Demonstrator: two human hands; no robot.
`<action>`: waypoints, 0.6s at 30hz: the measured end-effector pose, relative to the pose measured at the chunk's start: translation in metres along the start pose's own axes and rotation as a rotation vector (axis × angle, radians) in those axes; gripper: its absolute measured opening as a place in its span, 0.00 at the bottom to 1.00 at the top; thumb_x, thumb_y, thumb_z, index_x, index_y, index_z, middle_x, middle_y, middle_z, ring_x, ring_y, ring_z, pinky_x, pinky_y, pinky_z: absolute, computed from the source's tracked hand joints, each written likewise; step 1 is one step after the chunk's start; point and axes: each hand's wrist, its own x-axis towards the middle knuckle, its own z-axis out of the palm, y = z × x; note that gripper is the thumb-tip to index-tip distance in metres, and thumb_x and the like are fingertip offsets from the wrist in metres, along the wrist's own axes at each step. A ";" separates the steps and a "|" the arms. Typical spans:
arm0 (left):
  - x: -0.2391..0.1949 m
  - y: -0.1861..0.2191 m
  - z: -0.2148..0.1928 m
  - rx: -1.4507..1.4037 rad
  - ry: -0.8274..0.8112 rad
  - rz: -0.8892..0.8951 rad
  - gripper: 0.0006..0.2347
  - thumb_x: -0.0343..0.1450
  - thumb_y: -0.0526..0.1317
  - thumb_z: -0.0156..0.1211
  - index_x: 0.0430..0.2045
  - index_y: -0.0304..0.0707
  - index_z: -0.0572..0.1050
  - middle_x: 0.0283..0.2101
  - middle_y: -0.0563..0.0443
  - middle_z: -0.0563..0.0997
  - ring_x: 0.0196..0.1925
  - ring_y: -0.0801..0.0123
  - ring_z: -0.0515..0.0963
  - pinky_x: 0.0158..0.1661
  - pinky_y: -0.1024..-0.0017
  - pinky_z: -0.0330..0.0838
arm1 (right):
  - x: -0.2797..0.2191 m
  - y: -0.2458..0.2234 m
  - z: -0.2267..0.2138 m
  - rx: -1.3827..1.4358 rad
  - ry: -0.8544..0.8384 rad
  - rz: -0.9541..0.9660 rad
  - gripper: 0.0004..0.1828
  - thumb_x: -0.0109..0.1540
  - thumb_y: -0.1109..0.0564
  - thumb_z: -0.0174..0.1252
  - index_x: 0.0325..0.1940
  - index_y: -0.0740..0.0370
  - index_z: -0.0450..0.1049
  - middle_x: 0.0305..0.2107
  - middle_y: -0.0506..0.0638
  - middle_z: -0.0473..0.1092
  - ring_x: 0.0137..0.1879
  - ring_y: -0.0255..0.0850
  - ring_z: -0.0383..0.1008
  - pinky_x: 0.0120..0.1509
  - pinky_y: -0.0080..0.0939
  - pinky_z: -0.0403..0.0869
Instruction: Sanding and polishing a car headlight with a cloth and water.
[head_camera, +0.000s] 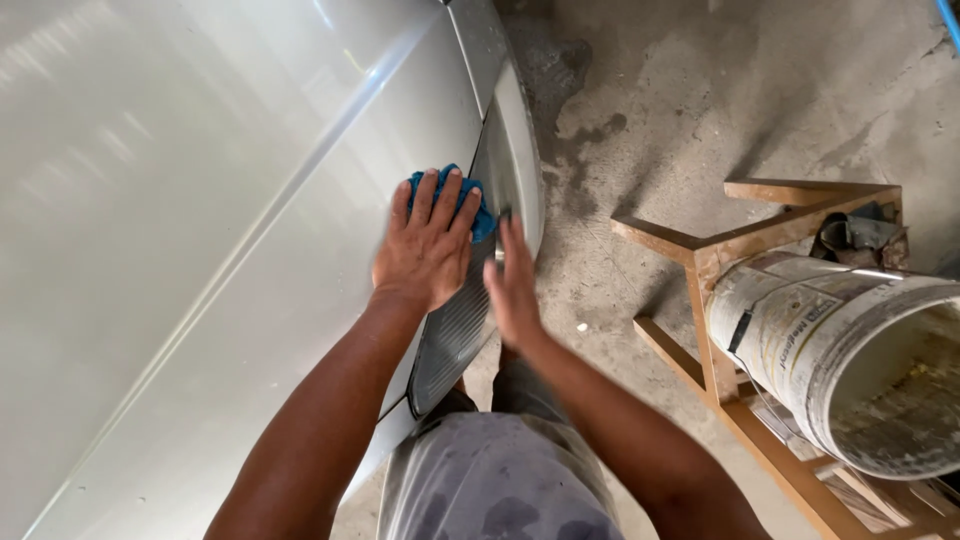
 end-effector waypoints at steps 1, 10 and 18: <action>-0.002 0.002 -0.003 -0.006 -0.003 0.001 0.27 0.74 0.49 0.40 0.71 0.47 0.53 0.75 0.46 0.49 0.76 0.50 0.45 0.70 0.50 0.36 | -0.023 0.002 -0.002 -0.003 -0.002 0.005 0.52 0.65 0.21 0.25 0.83 0.57 0.40 0.81 0.59 0.32 0.85 0.55 0.31 0.83 0.60 0.38; -0.004 0.002 -0.005 -0.011 -0.035 -0.010 0.27 0.75 0.49 0.42 0.72 0.48 0.53 0.75 0.46 0.50 0.77 0.50 0.46 0.71 0.49 0.36 | 0.079 0.014 -0.011 0.023 -0.070 0.001 0.50 0.66 0.22 0.26 0.83 0.55 0.39 0.81 0.56 0.30 0.85 0.53 0.29 0.84 0.60 0.38; -0.001 -0.001 -0.004 -0.029 0.001 0.000 0.27 0.75 0.49 0.41 0.72 0.48 0.52 0.76 0.46 0.49 0.77 0.50 0.45 0.70 0.50 0.36 | 0.017 -0.013 -0.015 0.114 -0.102 -0.045 0.50 0.66 0.22 0.29 0.82 0.56 0.38 0.80 0.56 0.28 0.84 0.54 0.27 0.83 0.57 0.43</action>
